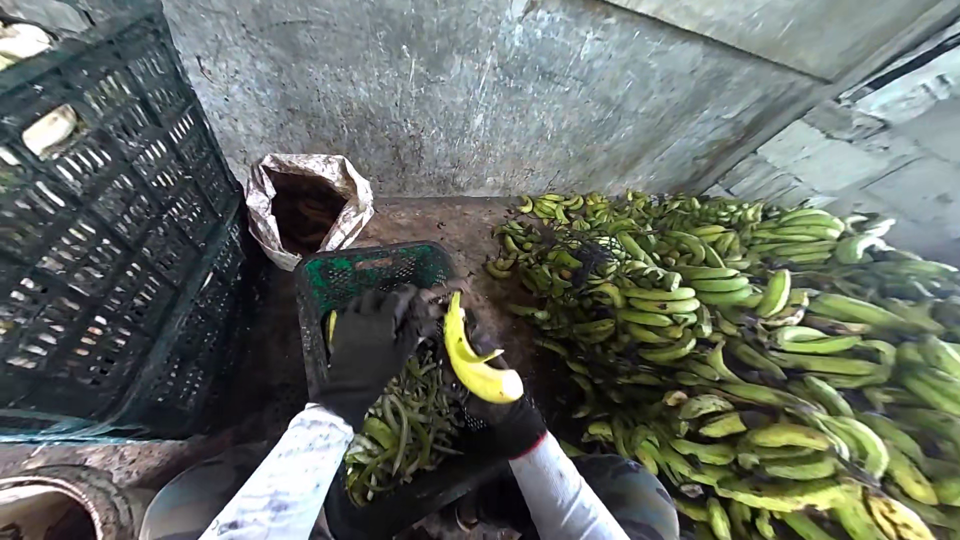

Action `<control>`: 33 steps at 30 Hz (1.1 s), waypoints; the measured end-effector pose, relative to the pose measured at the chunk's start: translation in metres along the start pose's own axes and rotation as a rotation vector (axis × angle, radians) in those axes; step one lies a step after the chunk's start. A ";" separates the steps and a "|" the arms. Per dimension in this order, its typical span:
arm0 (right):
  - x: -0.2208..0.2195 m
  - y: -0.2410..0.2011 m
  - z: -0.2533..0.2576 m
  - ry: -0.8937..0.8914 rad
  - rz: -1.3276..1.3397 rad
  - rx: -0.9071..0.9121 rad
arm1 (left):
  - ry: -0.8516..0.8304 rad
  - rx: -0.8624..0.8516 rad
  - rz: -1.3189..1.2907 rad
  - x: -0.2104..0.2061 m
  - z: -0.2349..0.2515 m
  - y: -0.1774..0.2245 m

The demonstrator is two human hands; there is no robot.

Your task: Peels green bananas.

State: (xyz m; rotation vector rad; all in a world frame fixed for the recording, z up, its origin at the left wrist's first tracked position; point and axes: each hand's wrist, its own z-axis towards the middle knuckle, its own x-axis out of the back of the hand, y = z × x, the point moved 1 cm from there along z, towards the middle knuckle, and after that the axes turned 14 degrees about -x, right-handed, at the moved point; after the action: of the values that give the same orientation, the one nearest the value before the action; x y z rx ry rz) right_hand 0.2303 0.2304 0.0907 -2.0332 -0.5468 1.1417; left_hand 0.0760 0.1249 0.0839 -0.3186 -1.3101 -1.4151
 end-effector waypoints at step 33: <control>0.014 -0.038 0.046 0.177 0.162 0.483 | 0.050 -0.117 -0.190 -0.018 -0.030 0.035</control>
State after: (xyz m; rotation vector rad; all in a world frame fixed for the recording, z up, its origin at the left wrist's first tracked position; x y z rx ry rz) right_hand 0.1977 0.2820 0.0962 -1.7502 -0.0092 1.0498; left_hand 0.1240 0.1182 0.0777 -0.2394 -1.2449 -1.6538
